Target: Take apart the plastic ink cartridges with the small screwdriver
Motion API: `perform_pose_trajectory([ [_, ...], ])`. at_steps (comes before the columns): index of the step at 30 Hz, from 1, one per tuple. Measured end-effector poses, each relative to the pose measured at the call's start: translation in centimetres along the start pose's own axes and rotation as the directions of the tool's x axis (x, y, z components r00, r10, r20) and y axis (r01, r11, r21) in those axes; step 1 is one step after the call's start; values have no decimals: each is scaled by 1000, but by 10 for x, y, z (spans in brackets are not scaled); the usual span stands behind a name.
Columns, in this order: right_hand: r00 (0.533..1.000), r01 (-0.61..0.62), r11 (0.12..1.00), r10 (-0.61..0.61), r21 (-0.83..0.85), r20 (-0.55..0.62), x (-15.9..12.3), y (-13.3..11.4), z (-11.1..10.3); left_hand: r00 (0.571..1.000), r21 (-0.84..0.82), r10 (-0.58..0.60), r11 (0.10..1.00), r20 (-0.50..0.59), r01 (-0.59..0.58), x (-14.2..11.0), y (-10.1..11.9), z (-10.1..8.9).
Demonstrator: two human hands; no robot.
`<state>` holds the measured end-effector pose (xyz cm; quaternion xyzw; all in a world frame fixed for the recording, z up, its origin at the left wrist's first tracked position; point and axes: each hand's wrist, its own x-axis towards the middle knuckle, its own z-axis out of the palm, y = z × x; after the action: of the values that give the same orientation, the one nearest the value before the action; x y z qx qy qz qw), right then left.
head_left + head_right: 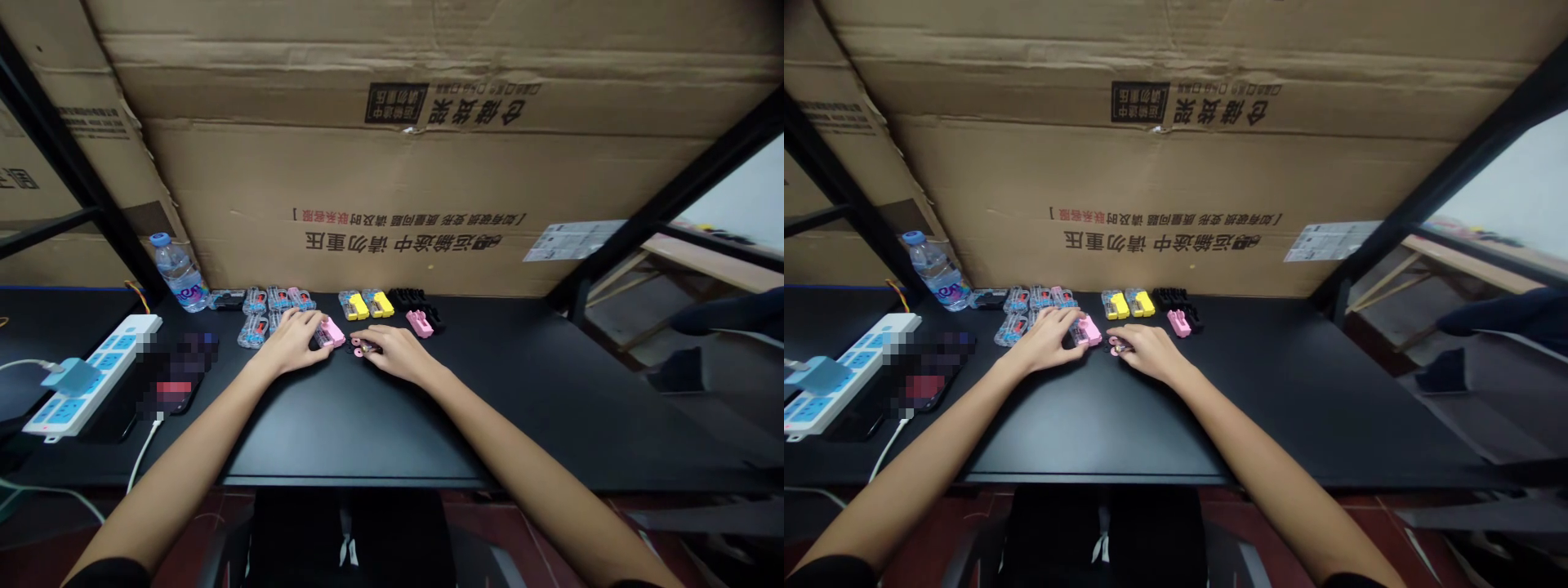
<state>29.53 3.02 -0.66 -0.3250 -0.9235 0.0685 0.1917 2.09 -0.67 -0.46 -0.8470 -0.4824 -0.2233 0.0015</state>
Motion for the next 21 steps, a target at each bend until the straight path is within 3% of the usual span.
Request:
perform_pose_trajectory([
  [6,975,109,992,-95,59,-202,1,-11,7,991,-132,17,991,-132,-35,1,20,-14],
  [10,957,180,975,-144,129,-252,1,1,12,988,-348,-53,938,-142,0,2,30,-17],
  [12,952,186,954,-115,237,-285,2,9,10,984,-513,-109,858,-142,21,3,28,-18],
  [15,939,162,915,-27,371,-342,4,13,4,983,-746,-158,666,-97,33,5,21,-19],
  [17,937,139,901,14,411,-350,5,10,1,983,-820,-170,570,-67,43,5,16,-18],
  [21,943,71,879,95,471,-319,6,1,-2,978,-883,-205,467,-46,57,8,9,-8],
])
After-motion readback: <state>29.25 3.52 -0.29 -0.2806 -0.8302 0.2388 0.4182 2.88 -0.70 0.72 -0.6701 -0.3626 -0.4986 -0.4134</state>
